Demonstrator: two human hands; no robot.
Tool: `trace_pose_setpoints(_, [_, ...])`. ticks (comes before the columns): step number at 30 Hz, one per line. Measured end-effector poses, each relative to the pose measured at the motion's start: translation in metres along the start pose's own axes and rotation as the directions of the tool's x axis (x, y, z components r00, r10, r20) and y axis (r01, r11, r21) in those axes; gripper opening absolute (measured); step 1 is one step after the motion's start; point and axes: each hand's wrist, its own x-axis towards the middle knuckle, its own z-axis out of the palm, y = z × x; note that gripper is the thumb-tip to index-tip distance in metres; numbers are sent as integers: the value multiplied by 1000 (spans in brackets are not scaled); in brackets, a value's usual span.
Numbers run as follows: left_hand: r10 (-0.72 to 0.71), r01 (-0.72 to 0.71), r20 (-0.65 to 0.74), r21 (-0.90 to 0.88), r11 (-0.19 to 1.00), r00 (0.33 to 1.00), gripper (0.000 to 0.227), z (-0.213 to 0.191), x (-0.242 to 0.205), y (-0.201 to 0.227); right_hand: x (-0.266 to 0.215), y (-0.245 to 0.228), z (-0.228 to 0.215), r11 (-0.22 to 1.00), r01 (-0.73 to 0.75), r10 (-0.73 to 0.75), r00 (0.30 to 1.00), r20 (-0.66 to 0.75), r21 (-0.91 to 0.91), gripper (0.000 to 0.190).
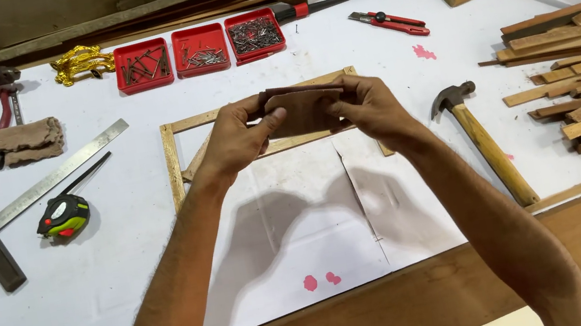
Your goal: The person assembles a small wooden frame on a workbench. They pick nails from red trays, position thin wood strips against the frame, hammer nails in, sand a strip with a sanding block, measure with a tape measure, and fit diagonal brace pieces into the frame.
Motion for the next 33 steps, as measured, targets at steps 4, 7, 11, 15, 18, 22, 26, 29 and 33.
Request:
trace_pose_setpoints(4, [40,-24,-90,166,986,995,27,-8,-5,33,11,-77,18,990,38,-33,999,35,-132,51])
trace_pose_setpoints(7, [115,-98,-68,212,972,991,22,-20,-7,45,24,-95,26,966,-38,70,991,116,-254,44])
trace_pose_setpoints(11, [292,-297,53,174,939,955,19,-43,-8,28,37,-96,48,949,169,-94,958,272,-265,37])
trace_pose_setpoints(15, [238,-242,52,313,918,970,23,-62,-25,15,42,-70,71,914,209,-119,958,261,-347,33])
trace_pose_setpoints(18, [250,-259,78,432,864,965,26,-85,-30,-7,43,-58,97,830,230,-95,956,279,-507,33])
trace_pose_setpoints(22, [341,-332,93,566,755,935,34,-105,-44,-31,56,-11,122,663,578,-419,813,405,-475,39])
trace_pose_setpoints(26, [393,-196,7,874,444,920,47,-116,-56,-56,69,28,143,532,574,-391,819,420,-623,41])
trace_pose_setpoints(29, [191,48,-160,872,488,968,57,-117,-59,-57,71,38,157,449,554,-355,830,429,-701,46])
trace_pose_setpoints(33, [-37,209,-226,810,548,973,47,-121,-55,-64,70,39,176,475,502,-226,863,452,-723,49])
